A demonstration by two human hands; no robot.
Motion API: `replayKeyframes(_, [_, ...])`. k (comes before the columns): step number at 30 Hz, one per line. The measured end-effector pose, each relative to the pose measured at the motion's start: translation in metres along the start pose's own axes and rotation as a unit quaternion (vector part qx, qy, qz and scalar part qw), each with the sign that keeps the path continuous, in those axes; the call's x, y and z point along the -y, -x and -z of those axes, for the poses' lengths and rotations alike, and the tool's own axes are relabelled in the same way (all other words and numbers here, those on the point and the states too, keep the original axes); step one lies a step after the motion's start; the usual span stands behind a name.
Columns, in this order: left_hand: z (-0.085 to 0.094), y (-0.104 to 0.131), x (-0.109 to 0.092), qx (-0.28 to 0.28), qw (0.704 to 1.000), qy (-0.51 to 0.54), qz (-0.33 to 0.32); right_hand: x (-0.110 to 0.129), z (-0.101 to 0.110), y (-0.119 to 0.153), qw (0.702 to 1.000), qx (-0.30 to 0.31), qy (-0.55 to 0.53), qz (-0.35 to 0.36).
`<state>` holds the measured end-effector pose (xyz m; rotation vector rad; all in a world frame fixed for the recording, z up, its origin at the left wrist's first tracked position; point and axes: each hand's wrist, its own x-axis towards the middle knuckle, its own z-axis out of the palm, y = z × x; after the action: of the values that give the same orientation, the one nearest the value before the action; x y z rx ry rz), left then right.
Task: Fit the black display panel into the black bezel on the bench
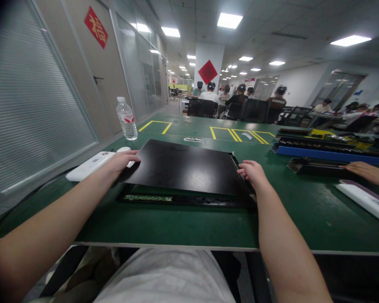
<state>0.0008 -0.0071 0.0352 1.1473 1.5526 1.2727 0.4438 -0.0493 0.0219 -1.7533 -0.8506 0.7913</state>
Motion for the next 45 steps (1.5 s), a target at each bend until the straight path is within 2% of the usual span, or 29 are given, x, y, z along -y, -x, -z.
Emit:
replayKeyframes(4, [-0.009, -0.001, 0.008, 0.017, 0.999, 0.009, 0.045, -0.004, 0.004, -0.007, 0.999, -0.022, 0.023, 0.002])
replayKeyframes(9, [-0.01, -0.003, 0.014, -0.008, 0.999, -0.019, 0.032, -0.007, 0.006, -0.01, 0.999, -0.031, 0.039, 0.007])
replayKeyframes(19, [-0.007, 0.002, 0.009, 0.054, 0.994, 0.053, 0.081, -0.009, 0.007, -0.01, 0.997, -0.058, 0.053, 0.029])
replayKeyframes(33, [-0.007, 0.011, 0.0, 0.14, 0.974, 0.135, 0.114, -0.008, 0.007, -0.007, 0.994, -0.061, 0.08, 0.037])
replayKeyframes(45, [-0.012, 0.019, -0.002, 0.096, 0.989, 0.069, 0.09, -0.023, 0.013, -0.023, 0.976, -0.069, 0.19, 0.079])
